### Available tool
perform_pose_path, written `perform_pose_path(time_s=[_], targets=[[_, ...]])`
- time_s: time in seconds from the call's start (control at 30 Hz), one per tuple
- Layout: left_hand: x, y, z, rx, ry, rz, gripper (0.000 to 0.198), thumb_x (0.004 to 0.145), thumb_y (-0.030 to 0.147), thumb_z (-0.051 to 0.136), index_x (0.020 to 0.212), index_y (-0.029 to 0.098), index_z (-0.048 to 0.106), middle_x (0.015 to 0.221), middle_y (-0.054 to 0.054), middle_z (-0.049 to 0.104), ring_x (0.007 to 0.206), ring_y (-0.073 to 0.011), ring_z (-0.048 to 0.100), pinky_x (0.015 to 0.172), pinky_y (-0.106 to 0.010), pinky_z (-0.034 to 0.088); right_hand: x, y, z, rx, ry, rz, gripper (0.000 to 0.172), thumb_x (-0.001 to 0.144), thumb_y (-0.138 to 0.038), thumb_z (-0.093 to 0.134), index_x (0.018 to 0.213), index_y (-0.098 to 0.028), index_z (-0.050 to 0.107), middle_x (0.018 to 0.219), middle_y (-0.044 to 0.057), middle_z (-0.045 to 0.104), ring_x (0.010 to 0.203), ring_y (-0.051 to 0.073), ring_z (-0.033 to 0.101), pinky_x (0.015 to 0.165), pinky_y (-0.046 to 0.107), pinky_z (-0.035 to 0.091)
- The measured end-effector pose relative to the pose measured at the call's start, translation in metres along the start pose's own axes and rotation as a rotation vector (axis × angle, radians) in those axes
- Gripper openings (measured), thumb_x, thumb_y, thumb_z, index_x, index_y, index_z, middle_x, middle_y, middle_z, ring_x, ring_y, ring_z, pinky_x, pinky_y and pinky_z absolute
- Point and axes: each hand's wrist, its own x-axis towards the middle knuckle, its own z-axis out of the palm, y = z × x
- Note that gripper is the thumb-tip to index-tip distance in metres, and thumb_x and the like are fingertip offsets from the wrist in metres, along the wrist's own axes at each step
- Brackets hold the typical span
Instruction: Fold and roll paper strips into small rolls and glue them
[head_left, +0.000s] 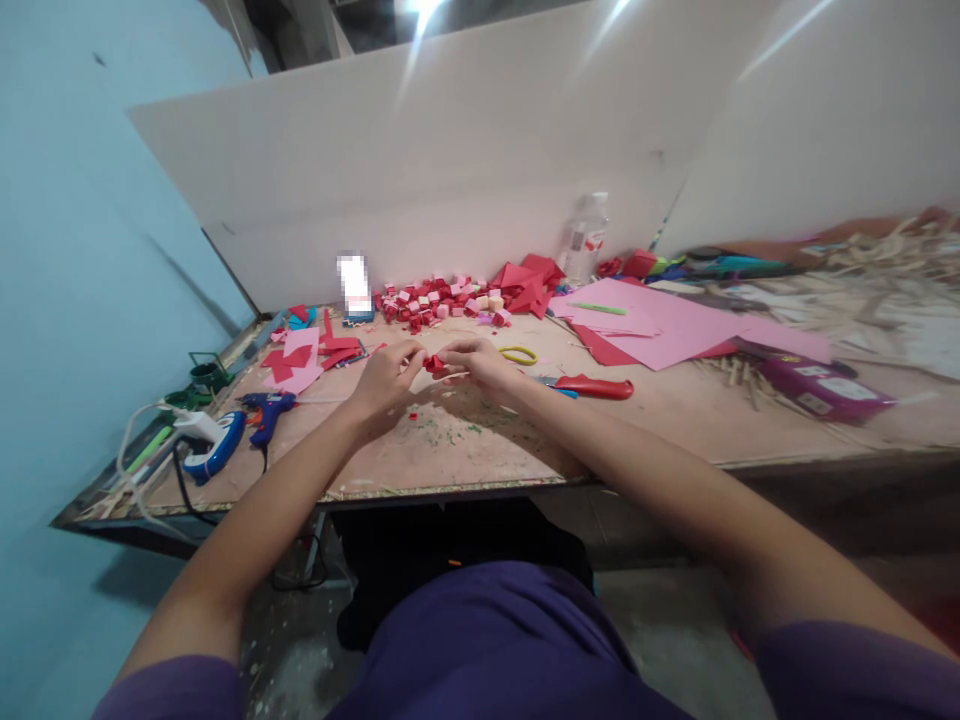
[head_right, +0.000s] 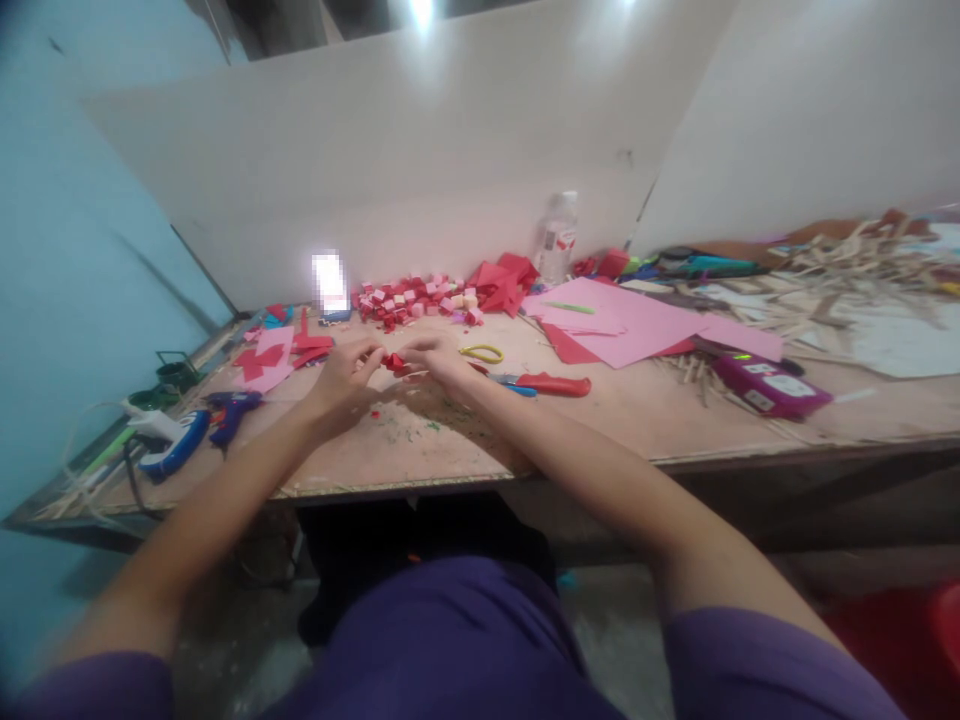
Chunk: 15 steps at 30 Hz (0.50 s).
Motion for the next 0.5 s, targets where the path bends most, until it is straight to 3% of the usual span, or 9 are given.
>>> perform_pose_path(time_s=[0.33, 0.5], targets=[[0.0006, -0.0036, 0.0022, -0.046, 0.018, -0.022, 0.028, 0.101, 0.031, 0.048, 0.085, 0.019, 0.068, 0.082, -0.003, 0.071, 0.077, -0.0184, 0.063, 0.074, -0.031, 0.048, 0.0037, 0.0045, -0.0032, 0.011, -0.019, -0.007, 0.01, 0.079, -0.02, 0.084, 0.078, -0.015, 0.075, 0.086, 0.011, 0.08, 0.075, 0.021, 0.077, 0.069, 0.03, 0.064], [0.0011, -0.0016, 0.0006, -0.157, -0.005, -0.051, 0.018, 0.096, 0.027, 0.058, 0.089, 0.02, 0.073, 0.088, -0.004, 0.076, 0.079, -0.0182, 0.067, 0.075, -0.031, 0.051, 0.0022, 0.001, -0.004, 0.02, -0.026, -0.007, 0.005, 0.08, -0.016, 0.081, 0.079, -0.014, 0.076, 0.084, 0.01, 0.08, 0.074, 0.02, 0.077, 0.068, 0.029, 0.063]])
